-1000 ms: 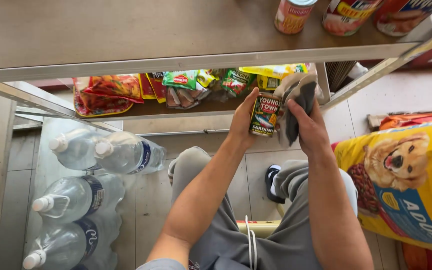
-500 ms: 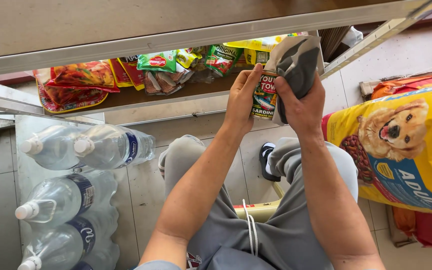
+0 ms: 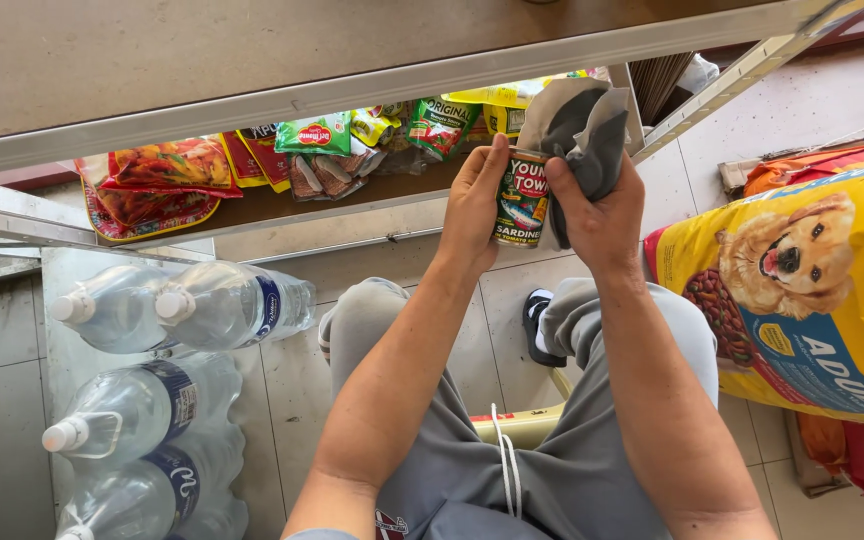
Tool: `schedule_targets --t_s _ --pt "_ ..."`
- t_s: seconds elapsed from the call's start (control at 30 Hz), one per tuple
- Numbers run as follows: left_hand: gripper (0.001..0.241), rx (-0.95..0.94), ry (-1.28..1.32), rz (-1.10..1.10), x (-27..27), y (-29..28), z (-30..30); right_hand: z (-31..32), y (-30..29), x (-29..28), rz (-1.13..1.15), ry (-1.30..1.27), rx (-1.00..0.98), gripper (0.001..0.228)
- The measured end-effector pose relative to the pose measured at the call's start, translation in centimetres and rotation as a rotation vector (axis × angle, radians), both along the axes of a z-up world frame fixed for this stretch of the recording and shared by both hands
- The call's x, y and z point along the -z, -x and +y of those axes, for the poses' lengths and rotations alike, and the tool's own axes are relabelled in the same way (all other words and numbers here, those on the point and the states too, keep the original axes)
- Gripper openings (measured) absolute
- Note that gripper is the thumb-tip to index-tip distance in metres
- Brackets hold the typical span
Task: Wiping down canned goods with a cloth and organizing them on a shelf.
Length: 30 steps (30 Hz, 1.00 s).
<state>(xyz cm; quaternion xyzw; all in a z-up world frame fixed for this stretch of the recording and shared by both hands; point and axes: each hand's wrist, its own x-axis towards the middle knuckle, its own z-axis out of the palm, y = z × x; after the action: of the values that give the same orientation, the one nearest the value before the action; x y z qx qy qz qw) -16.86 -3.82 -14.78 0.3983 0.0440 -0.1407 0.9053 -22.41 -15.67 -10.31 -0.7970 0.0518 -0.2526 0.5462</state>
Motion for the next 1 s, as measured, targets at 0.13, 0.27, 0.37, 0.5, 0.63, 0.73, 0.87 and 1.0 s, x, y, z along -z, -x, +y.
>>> schedule_targets --t_s 0.13,0.27,0.37,0.5,0.63,0.73,0.87,1.0 --pt "0.04 0.015 0.045 0.042 -3.9 -0.1 2.0 -1.3 1.3 -1.2 0.086 -0.22 -0.471 0.069" --pt "0.034 -0.051 0.108 0.078 -5.6 0.5 2.5 -1.9 1.4 -0.2 0.197 -0.208 -0.63 0.129" --pt "0.034 -0.019 0.041 0.06 -2.2 -0.2 1.4 -1.6 0.7 0.2 0.186 -0.247 -0.486 0.119" --pt "0.036 0.049 -0.073 -0.014 -2.5 0.3 0.6 -1.3 0.4 -0.5 0.035 -0.088 -0.086 0.029" --pt "0.038 0.028 -0.017 0.059 -4.8 0.6 1.6 -1.0 0.6 -0.6 0.223 -0.004 -0.321 0.121" --pt "0.037 0.015 -0.026 0.041 -4.2 0.3 1.5 -0.3 0.7 -1.9 0.364 0.04 -0.282 0.125" --pt "0.036 0.031 -0.063 -0.016 -3.3 0.9 0.5 -0.7 0.4 -0.7 0.208 -0.015 -0.069 0.061" --pt "0.039 0.038 -0.051 0.007 -3.1 1.1 0.7 -0.5 0.6 -1.0 0.091 -0.042 -0.065 0.063"
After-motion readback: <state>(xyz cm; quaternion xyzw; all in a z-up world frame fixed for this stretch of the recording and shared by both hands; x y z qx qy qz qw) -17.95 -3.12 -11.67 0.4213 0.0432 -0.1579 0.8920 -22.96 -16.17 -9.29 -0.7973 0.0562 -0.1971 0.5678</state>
